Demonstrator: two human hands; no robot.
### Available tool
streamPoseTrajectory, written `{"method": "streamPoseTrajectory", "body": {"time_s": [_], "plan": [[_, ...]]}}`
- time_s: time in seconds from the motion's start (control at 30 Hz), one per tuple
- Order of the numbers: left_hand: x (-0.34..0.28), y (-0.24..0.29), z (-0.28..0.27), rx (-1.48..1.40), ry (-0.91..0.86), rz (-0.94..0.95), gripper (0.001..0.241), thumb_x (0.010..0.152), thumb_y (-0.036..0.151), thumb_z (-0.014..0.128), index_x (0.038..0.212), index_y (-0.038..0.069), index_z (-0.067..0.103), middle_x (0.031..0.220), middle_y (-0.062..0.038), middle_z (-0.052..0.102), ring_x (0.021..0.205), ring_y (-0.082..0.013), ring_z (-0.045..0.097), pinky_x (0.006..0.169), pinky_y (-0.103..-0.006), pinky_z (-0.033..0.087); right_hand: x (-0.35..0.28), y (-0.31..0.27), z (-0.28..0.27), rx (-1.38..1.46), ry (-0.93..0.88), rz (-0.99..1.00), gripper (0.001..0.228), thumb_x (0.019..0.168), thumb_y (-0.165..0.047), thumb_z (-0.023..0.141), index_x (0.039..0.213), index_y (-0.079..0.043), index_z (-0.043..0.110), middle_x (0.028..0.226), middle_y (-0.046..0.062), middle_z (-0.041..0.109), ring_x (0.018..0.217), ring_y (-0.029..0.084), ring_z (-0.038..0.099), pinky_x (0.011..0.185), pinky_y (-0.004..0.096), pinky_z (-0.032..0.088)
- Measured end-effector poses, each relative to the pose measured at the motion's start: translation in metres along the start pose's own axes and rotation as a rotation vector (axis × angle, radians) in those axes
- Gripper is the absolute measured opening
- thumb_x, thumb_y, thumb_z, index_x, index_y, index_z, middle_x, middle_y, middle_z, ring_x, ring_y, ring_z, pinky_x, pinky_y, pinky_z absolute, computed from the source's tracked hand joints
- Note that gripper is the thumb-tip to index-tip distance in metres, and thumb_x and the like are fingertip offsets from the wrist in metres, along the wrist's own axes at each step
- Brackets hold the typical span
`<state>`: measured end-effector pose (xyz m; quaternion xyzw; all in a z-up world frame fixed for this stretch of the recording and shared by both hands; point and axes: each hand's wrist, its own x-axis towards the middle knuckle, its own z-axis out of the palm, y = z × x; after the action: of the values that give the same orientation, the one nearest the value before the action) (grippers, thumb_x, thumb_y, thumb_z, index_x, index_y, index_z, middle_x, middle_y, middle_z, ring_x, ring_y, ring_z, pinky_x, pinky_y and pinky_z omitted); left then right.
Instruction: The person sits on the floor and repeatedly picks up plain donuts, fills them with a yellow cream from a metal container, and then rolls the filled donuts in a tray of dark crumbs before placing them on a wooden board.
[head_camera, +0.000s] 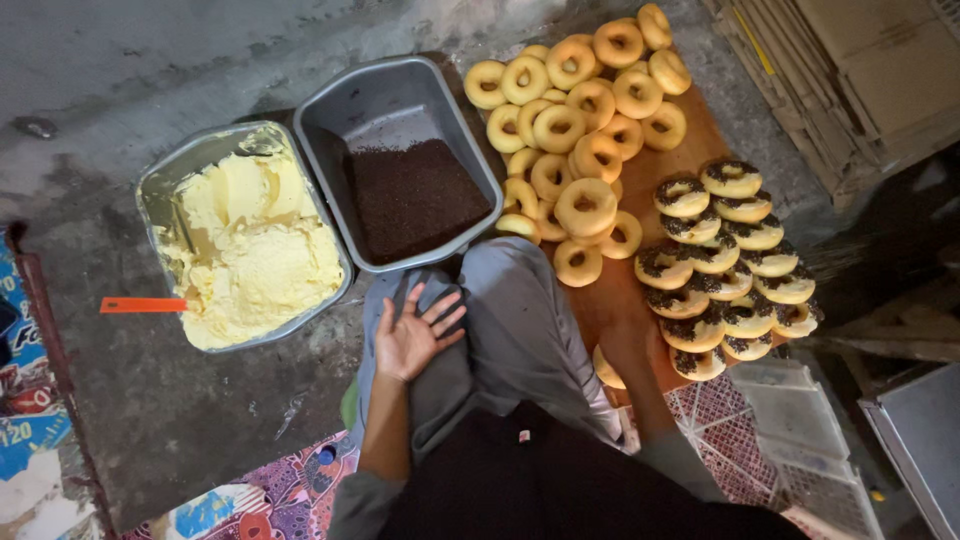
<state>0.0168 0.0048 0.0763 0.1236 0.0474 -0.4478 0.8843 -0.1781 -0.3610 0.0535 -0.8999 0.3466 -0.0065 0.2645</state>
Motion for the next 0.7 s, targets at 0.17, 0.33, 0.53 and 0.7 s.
{"method": "streamPoseTrajectory", "body": {"time_s": [0.17, 0.33, 0.53, 0.7], "plan": [[0.001, -0.002, -0.003, -0.022, 0.001, -0.009, 0.066, 0.1, 0.072, 0.036, 0.143, 0.025, 0.055, 0.161, -0.032, 0.035, 0.149, -0.052, 0.031, 0.114, -0.0722, 0.023, -0.035, 0.025, -0.018, -0.25, -0.101, 0.058, 0.052, 0.077, -0.029, 0.078, 0.124, -0.009, 0.065, 0.118, 0.017, 0.068, 0.115, 0.037, 0.061, 0.1, 0.052, 0.047], [0.002, -0.002, -0.007, -0.017, -0.058, -0.01, 0.062, 0.101, 0.07, 0.036, 0.142, 0.028, 0.056, 0.162, -0.029, 0.037, 0.149, -0.05, 0.033, 0.115, -0.0694, 0.027, 0.032, 0.005, -0.014, 0.218, 0.154, 0.111, 0.058, 0.076, -0.025, 0.082, 0.128, -0.007, 0.065, 0.119, 0.018, 0.069, 0.108, 0.035, 0.067, 0.093, 0.047, 0.053], [-0.001, -0.006, -0.007, -0.004, -0.077, 0.013, 0.059, 0.102, 0.068, 0.038, 0.141, 0.028, 0.057, 0.16, -0.028, 0.039, 0.148, -0.0486, 0.037, 0.114, -0.0663, 0.033, 0.155, -0.094, 0.049, 0.764, -0.295, -0.49, 0.049, 0.083, -0.028, 0.081, 0.123, -0.004, 0.065, 0.12, 0.011, 0.062, 0.115, 0.026, 0.062, 0.095, 0.042, 0.054], [-0.003, -0.009, -0.006, 0.01, -0.045, 0.038, 0.057, 0.102, 0.066, 0.041, 0.141, 0.027, 0.054, 0.159, -0.029, 0.041, 0.145, -0.048, 0.041, 0.113, -0.0643, 0.036, 0.207, -0.156, 0.069, -0.338, -0.477, -0.583, 0.06, 0.079, -0.055, 0.066, 0.124, -0.016, 0.076, 0.122, 0.019, 0.071, 0.115, 0.036, 0.064, 0.104, 0.054, 0.041]]}}
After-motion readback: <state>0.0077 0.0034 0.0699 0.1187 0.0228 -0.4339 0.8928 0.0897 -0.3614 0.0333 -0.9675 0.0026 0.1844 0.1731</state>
